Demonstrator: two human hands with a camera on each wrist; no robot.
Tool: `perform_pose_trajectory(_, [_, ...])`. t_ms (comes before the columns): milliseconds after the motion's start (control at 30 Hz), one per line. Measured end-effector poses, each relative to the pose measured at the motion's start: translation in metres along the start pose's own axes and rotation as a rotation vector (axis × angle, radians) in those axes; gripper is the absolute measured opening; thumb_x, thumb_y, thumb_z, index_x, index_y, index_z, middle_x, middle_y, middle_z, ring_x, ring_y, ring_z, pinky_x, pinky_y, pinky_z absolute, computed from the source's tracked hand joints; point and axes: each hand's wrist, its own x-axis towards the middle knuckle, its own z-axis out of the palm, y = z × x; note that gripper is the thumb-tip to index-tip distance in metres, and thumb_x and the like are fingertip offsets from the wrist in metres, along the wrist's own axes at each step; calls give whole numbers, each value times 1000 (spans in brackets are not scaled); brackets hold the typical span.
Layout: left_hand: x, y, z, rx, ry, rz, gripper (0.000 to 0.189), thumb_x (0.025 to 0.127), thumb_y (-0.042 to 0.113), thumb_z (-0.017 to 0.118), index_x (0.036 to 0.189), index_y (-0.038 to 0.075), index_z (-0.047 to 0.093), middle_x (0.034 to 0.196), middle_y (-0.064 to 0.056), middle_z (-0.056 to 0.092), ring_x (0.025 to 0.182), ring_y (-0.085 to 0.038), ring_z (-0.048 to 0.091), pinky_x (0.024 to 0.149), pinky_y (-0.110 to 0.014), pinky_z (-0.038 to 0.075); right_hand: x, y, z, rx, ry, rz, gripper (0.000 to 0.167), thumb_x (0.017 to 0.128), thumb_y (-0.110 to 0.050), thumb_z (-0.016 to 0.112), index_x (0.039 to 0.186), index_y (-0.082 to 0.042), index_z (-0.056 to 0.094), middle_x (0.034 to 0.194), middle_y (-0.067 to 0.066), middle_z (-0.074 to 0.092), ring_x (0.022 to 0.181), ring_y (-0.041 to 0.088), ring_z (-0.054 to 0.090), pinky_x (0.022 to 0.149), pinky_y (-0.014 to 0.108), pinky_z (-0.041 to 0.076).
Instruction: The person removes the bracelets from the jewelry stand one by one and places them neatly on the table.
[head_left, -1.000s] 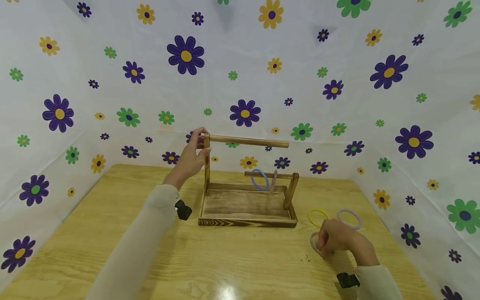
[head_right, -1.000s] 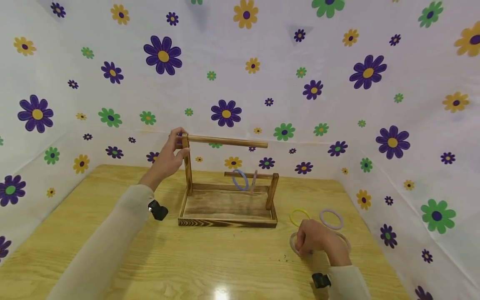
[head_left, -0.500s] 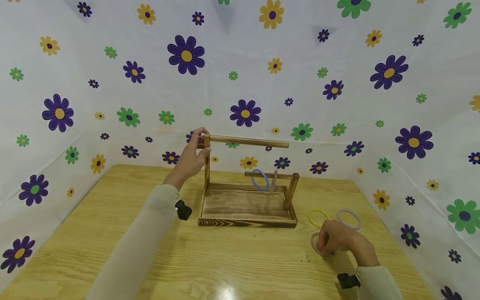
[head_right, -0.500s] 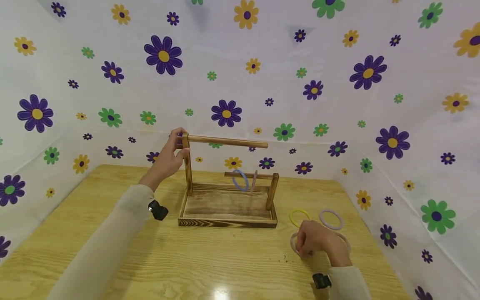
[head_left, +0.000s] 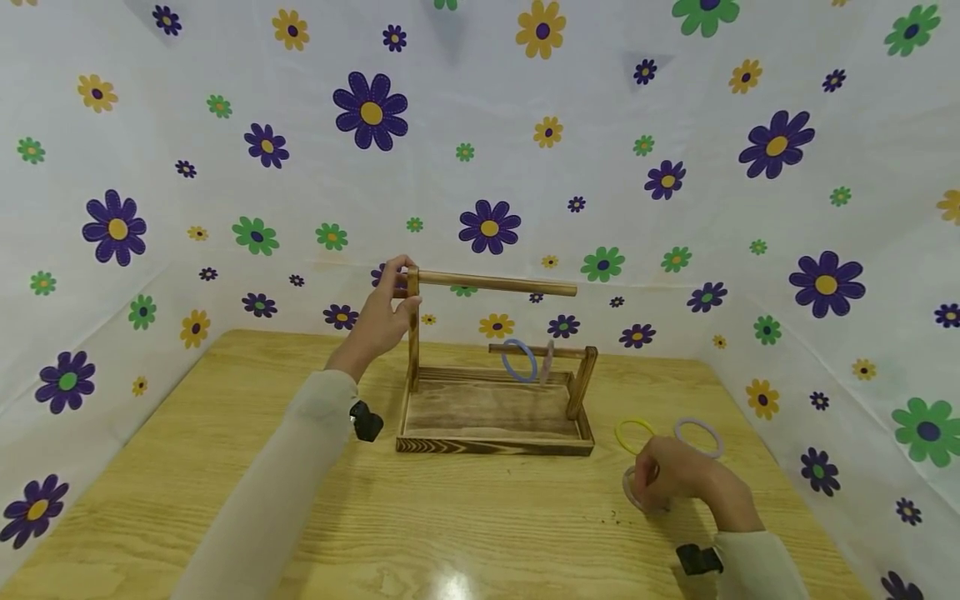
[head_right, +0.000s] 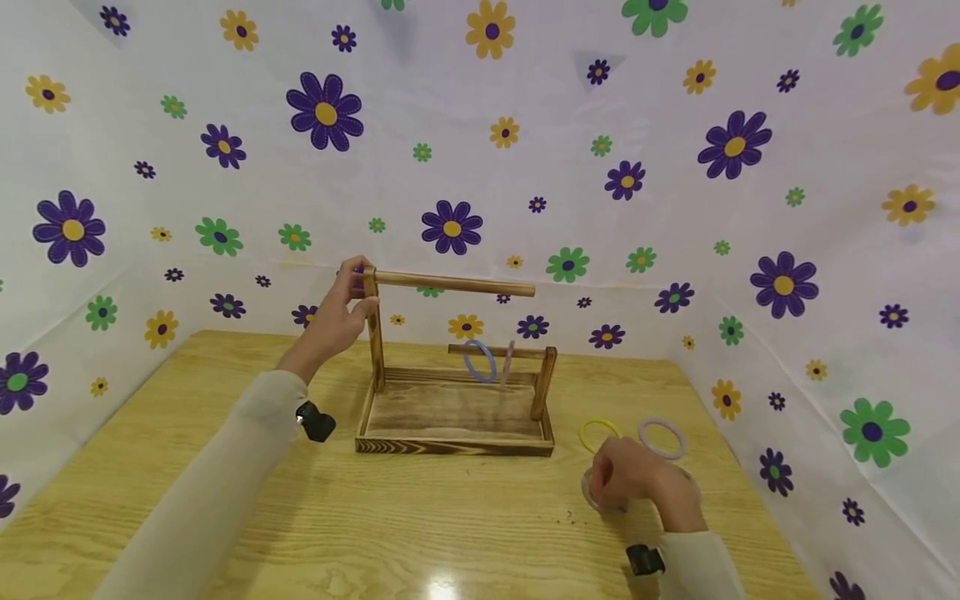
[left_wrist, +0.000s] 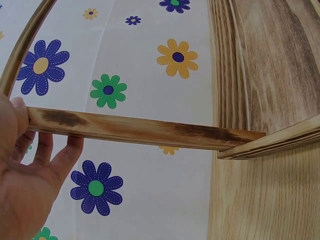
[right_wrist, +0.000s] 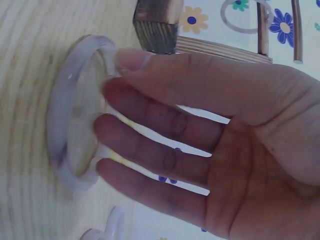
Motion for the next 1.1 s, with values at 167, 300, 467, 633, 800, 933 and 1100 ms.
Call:
perform_pose_trajectory(167, [-1, -1, -1, 2, 2, 6, 43, 109, 13, 50, 146, 21, 29, 136, -25, 50, 130, -41, 54, 92, -58, 55, 5, -8, -5, -75, 75, -88, 10, 86, -1, 77, 80, -9, 74, 80, -3, 72, 70, 4, 62, 62, 23, 53])
perform_pose_trajectory(300, [0, -1, 0, 7, 3, 7, 43, 109, 11, 50, 145, 21, 29, 137, -27, 49, 130, -42, 54, 91, -58, 55, 12, -21, -7, -94, 142, -128, 7, 92, -9, 76, 84, -8, 76, 80, -4, 72, 71, 4, 63, 63, 22, 53])
perform_pose_trajectory(467, [-1, 1, 0, 4, 4, 5, 44, 109, 10, 49, 146, 20, 29, 136, -23, 50, 129, -41, 54, 90, -57, 55, 25, -40, -10, -118, 219, -169, 8, 94, -12, 75, 87, -8, 76, 78, -3, 72, 66, 4, 62, 61, 22, 51])
perform_pose_trajectory(633, [-2, 3, 0, 4, 1, 5, 44, 109, 9, 49, 147, 19, 28, 136, -24, 50, 129, -42, 54, 91, -56, 55, 38, -56, -13, -152, 305, -174, 6, 96, -15, 73, 92, -12, 77, 83, -3, 75, 70, 6, 64, 63, 23, 51])
perform_pose_trajectory(800, [-2, 3, 0, 4, 6, 6, 44, 109, 11, 49, 147, 21, 28, 135, -22, 50, 130, -42, 54, 92, -58, 55, 50, -71, -17, -144, 375, -205, 5, 96, -13, 73, 95, -12, 77, 89, 1, 76, 77, 13, 68, 67, 26, 54])
perform_pose_trajectory(933, [-2, 2, -1, 11, 6, -3, 45, 109, 14, 48, 149, 23, 28, 135, -18, 50, 131, -40, 54, 92, -58, 55, 56, -82, -18, -128, 404, -209, 7, 96, -13, 72, 100, -9, 77, 92, 5, 76, 79, 16, 70, 68, 29, 55])
perform_pose_trajectory(1100, [-3, 2, 0, 14, 7, 0, 45, 109, 14, 48, 149, 22, 28, 135, -20, 50, 131, -40, 54, 92, -58, 55, 62, -93, -16, -98, 436, -186, 17, 97, -12, 70, 111, -3, 74, 94, 8, 76, 82, 18, 71, 72, 35, 58])
